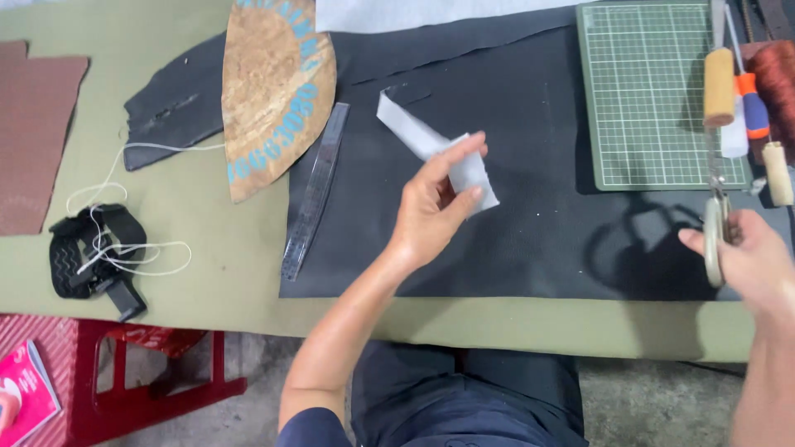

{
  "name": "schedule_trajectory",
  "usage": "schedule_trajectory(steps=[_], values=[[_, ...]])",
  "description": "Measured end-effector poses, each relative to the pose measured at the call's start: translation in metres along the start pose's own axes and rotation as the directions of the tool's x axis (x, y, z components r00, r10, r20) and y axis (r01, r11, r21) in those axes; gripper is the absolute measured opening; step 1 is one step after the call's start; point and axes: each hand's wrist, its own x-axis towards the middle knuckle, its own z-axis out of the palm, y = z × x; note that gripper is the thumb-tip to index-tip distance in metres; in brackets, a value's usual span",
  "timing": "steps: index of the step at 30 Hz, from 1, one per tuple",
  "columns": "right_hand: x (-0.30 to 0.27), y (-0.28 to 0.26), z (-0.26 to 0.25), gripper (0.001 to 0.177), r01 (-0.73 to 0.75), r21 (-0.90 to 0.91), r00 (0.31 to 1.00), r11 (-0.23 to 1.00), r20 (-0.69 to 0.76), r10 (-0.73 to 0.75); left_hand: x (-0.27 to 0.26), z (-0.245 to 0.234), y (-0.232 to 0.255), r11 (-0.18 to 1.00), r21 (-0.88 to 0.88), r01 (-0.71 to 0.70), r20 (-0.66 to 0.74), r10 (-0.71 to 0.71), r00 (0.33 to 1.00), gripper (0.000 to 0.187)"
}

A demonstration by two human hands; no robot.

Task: Cutting a piece of black leather with scissors and applying a white adhesive strip for reinforcement

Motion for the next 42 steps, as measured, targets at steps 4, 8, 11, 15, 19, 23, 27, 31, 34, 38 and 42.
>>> schedule_trajectory(steps=[4, 8, 11, 15, 19, 23, 27, 31, 34, 38, 42], values=[[-0.077, -0.055, 0.014, 0.030, 0.104, 0.439, 0.992, 0.892, 0.016, -0.123, -0.016, 0.002, -0.018, 0.983, -0.051, 0.177, -0.065, -0.180, 0.981, 0.054], [-0.099, -0.057, 0.066, 0.024, 0.362, 0.839, 0.729, 0.407, 0.018, -0.685, -0.016, 0.003, -0.004, 0.981, -0.115, 0.155, -0.063, -0.163, 0.985, 0.058], [-0.118, -0.064, 0.101, 0.079, 0.078, 0.895, 0.721, 0.439, 0.253, -0.645, -0.018, 0.003, 0.012, 0.974, -0.152, 0.170, -0.057, -0.180, 0.982, 0.059], [-0.145, -0.117, 0.103, 0.081, 0.133, 0.885, 0.621, 0.447, 0.277, -0.733, -0.022, 0.003, 0.023, 0.970, -0.183, 0.163, -0.044, -0.174, 0.984, 0.061], [-0.156, -0.131, 0.099, 0.081, 0.239, 0.810, 0.590, 0.536, 0.318, -0.742, -0.026, 0.004, 0.031, 0.976, -0.189, 0.111, -0.021, -0.117, 0.993, 0.062], [-0.161, -0.132, 0.097, 0.078, 0.276, 0.763, 0.627, 0.585, 0.318, -0.711, -0.027, 0.006, 0.039, 0.986, -0.133, 0.103, -0.007, -0.105, 0.994, 0.064], [-0.162, -0.125, 0.100, 0.076, 0.239, 0.754, 0.677, 0.612, 0.322, -0.661, -0.028, 0.006, 0.043, 0.990, -0.086, 0.110, 0.002, -0.110, 0.994, 0.066], [-0.165, -0.127, 0.097, 0.069, 0.298, 0.659, 0.736, 0.691, 0.302, -0.606, -0.030, 0.009, 0.045, 0.991, -0.054, 0.126, -0.005, -0.126, 0.992, 0.067], [-0.166, -0.129, 0.097, 0.070, 0.384, 0.584, 0.755, 0.716, 0.248, -0.607, -0.030, 0.010, 0.044, 0.990, -0.044, 0.136, -0.012, -0.136, 0.991, 0.068], [-0.164, -0.125, 0.102, 0.067, 0.410, 0.551, 0.776, 0.727, 0.208, -0.595, -0.031, 0.013, 0.041, 0.990, -0.043, 0.133, -0.018, -0.134, 0.991, 0.068], [-0.161, -0.122, 0.102, 0.065, 0.389, 0.573, 0.768, 0.721, 0.230, -0.597, -0.030, 0.015, 0.037, 0.988, -0.060, 0.140, -0.038, -0.143, 0.989, 0.069]])
